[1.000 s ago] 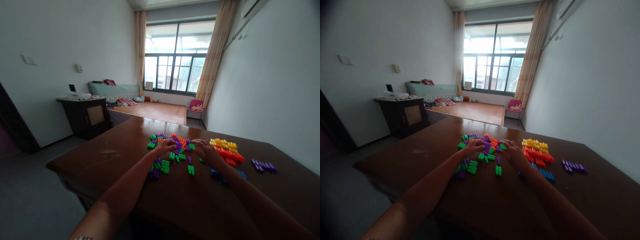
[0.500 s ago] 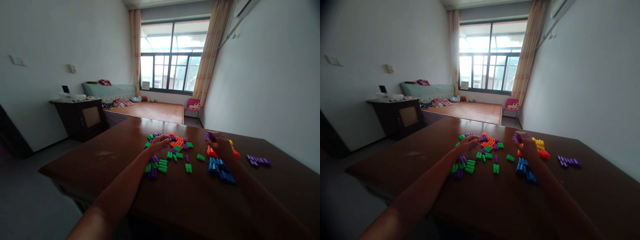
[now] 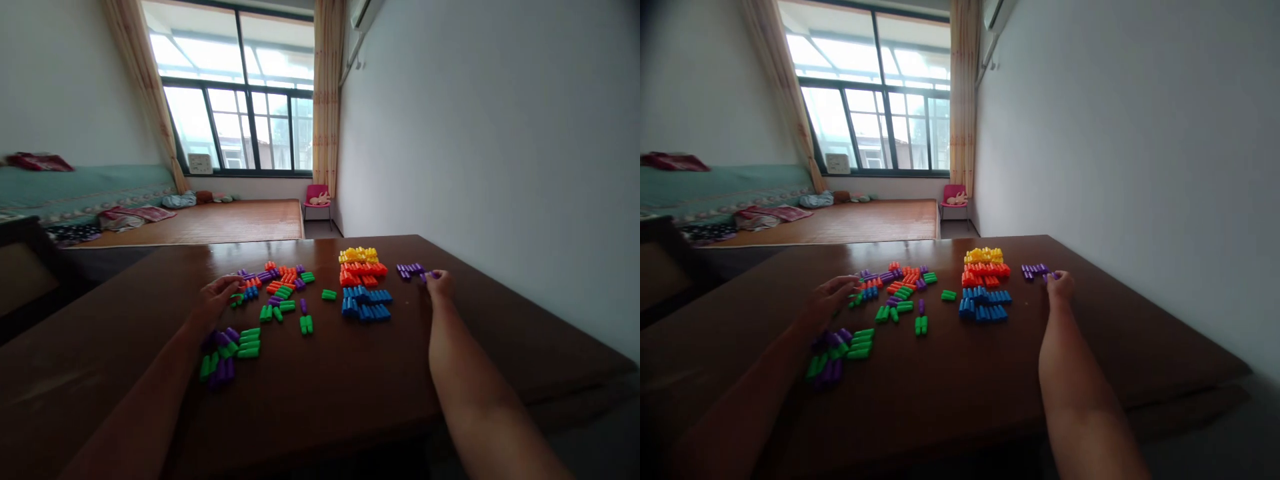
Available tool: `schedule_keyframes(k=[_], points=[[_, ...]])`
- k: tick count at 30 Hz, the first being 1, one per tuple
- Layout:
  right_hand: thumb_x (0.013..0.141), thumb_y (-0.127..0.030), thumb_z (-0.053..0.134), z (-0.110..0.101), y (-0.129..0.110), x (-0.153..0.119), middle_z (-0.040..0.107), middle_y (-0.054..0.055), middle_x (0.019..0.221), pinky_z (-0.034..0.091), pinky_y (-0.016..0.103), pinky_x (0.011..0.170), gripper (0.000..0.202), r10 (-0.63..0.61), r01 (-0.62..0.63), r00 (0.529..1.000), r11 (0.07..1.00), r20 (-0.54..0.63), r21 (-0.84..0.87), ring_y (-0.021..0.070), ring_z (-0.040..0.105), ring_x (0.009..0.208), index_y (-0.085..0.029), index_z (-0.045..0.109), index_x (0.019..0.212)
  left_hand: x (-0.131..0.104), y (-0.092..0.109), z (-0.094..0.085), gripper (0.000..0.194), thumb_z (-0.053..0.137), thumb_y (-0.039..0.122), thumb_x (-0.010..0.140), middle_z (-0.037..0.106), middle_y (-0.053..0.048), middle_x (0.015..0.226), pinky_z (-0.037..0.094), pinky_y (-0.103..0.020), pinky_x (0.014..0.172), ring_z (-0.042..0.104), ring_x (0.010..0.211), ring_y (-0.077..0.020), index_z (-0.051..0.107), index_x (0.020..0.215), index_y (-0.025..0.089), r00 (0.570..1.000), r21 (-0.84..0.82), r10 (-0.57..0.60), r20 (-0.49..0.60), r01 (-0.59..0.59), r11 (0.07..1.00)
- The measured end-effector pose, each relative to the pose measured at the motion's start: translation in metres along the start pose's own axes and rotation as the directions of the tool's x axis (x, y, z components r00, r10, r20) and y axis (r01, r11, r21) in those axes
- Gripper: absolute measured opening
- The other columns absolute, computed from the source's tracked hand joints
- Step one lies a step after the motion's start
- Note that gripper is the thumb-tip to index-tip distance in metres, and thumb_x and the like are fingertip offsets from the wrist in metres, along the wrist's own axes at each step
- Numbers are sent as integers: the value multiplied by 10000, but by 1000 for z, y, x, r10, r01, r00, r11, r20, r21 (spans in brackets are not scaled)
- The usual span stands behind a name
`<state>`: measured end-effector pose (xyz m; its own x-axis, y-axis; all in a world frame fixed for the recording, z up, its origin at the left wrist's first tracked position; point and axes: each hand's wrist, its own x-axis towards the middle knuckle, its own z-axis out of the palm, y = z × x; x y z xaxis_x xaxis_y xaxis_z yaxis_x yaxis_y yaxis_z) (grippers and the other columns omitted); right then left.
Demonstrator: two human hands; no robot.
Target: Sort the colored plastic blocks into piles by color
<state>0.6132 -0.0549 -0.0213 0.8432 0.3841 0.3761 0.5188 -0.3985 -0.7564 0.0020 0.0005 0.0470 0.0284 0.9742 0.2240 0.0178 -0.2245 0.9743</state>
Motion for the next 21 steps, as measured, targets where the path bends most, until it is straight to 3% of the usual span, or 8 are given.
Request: schedule_keyframes(k=[6,11,15,21], points=[[809,-344,557,6,-10,0,695,177,1018,460,356,869,355,-26,60,982,982,188,-181,260,643,958,-98,665,1040,-2,7,-1,516,828,506,521,713,-40,841,563,-260,616,677,748,-182,692,887,168,999,31,-20,-45,22,999],[693,-340,670,-1,-9,7,717,126,963,475,359,838,346,-57,167,942,934,331,-316,272,662,928,-140,697,975,-3,10,0,499,813,495,529,714,-39,863,558,-255,625,672,753,-176,687,881,164,997,42,-8,-75,11,999],[677,-351,676,0,-10,0,716,140,960,485,341,799,344,-129,226,944,923,303,-311,276,664,924,-138,705,946,-2,10,-1,497,803,494,536,713,-46,861,551,-254,616,665,735,-169,686,884,158,996,43,-9,-85,12,999],[720,-321,601,7,-7,-2,710,119,827,487,309,710,274,-150,188,965,968,217,-167,228,652,776,-137,710,891,4,1,-8,491,759,514,588,721,-63,866,555,-286,652,678,787,-204,685,913,153,989,110,78,-129,-64,992]])
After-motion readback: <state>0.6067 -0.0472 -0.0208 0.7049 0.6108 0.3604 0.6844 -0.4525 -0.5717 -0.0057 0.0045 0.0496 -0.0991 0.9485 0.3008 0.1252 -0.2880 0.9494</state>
